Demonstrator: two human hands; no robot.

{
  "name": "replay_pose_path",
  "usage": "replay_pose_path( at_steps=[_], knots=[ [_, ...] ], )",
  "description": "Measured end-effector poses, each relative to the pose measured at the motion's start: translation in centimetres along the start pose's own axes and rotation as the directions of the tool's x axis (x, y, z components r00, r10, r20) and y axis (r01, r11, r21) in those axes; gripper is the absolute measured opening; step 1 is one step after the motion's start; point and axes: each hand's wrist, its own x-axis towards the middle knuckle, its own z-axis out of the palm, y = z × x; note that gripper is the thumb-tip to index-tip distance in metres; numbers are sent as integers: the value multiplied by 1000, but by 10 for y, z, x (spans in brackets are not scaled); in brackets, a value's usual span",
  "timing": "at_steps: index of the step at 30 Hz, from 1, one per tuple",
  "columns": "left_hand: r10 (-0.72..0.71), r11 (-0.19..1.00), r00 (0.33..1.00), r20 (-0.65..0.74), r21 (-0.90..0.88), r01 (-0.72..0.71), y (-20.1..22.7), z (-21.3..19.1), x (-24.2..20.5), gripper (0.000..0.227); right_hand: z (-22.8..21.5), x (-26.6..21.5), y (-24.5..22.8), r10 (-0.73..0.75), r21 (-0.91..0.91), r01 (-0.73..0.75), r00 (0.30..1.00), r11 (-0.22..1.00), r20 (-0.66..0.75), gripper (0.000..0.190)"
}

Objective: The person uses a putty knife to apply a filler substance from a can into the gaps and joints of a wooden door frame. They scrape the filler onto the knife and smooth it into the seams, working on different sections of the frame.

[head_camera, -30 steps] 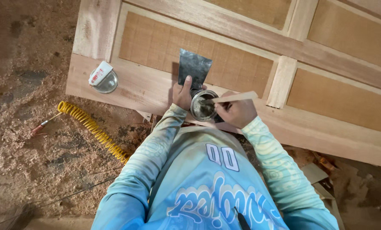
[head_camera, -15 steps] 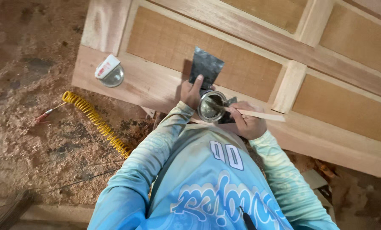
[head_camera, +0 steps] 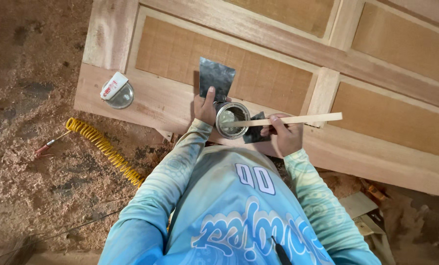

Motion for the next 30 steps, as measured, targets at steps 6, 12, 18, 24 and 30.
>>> replay_pose_path(
  at_steps=[6,12,18,24,30],
  knots=[
    [157,922,965,-210,381,-67,-19,-47,23,35,-14,-4,-27,-149,-134,142,988,981,-41,17],
    [148,981,946,-287,-75,-176,36,-78,25,25,-21,-9,-47,-134,79,138,990,987,-51,17],
    [129,991,986,-104,42,-125,103,-72,-19,46,-31,-21,-75,-133,227,154,986,962,-105,14],
    [-165,986,981,104,17,164,112,-36,-46,44,-36,-28,-103,-197,285,212,977,935,-81,19],
    [-199,978,963,184,-32,208,97,-11,-48,39,-35,-26,-95,-207,247,214,977,945,-57,19]
  ],
)
